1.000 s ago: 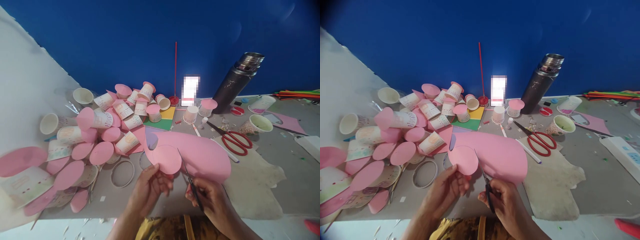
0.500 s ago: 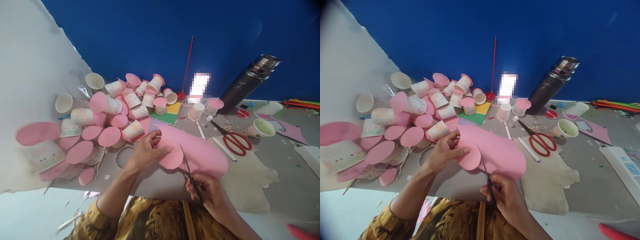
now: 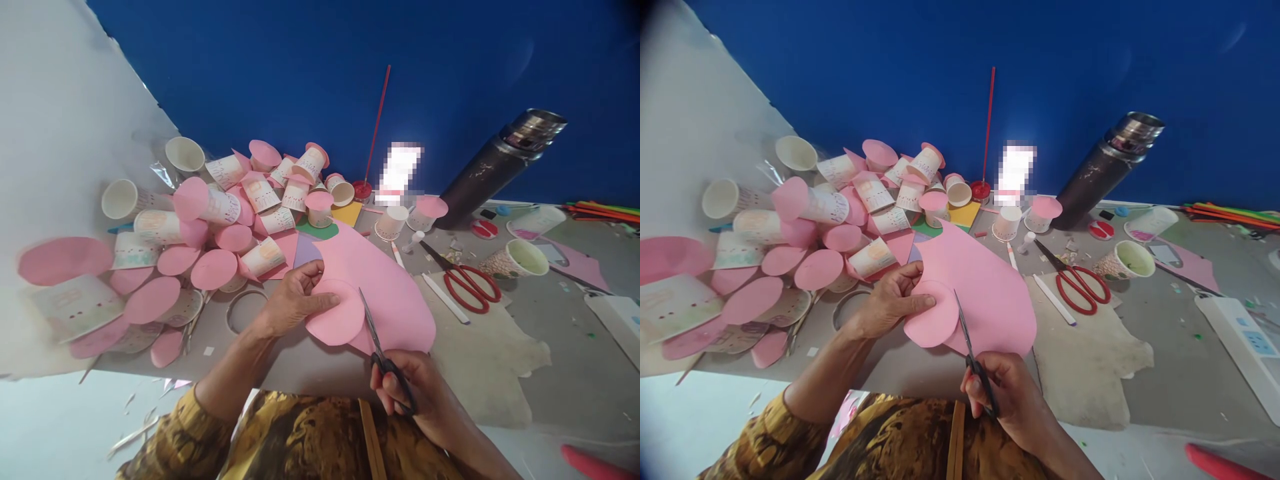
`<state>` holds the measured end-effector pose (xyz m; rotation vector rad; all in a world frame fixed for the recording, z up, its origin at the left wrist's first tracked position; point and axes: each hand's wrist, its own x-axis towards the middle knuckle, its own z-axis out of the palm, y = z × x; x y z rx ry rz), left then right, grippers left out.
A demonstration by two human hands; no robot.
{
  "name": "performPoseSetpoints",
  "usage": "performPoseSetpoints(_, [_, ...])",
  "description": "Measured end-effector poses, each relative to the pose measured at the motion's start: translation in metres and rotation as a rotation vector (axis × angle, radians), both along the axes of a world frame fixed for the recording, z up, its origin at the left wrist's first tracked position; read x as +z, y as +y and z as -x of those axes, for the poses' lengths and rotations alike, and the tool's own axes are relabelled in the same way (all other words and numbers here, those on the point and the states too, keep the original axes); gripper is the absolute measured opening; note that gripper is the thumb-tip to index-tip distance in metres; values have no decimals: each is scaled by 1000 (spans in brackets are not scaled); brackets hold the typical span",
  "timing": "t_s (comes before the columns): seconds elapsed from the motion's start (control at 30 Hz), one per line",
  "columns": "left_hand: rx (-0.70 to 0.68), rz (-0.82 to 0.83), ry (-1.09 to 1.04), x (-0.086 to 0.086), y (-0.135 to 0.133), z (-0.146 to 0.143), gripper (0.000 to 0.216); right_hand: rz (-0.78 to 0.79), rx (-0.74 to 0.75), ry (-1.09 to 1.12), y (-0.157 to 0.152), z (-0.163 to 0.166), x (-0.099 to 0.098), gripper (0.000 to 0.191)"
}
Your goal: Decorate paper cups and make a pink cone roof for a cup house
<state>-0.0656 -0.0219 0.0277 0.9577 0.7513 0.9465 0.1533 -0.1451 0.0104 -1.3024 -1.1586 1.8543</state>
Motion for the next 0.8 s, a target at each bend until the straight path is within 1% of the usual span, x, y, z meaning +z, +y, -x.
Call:
performPoseSetpoints(0.17, [-5,11,-26,0,0,-3,46,3,-5,18,-1,0,2,69])
performPoseSetpoints(0.47, [-51,-6,-73,-3,1,-1,47,5,-29,95,-3,0,-3,69])
performPoseSetpoints(0.7, [-36,-23,-39,-5,1,-1,46,10,-31,93,-3,0,0,68])
performPoseSetpoints(0.8, [-50,-20,-41,-4,1,0,46,23,-29,88,-3,0,0,68])
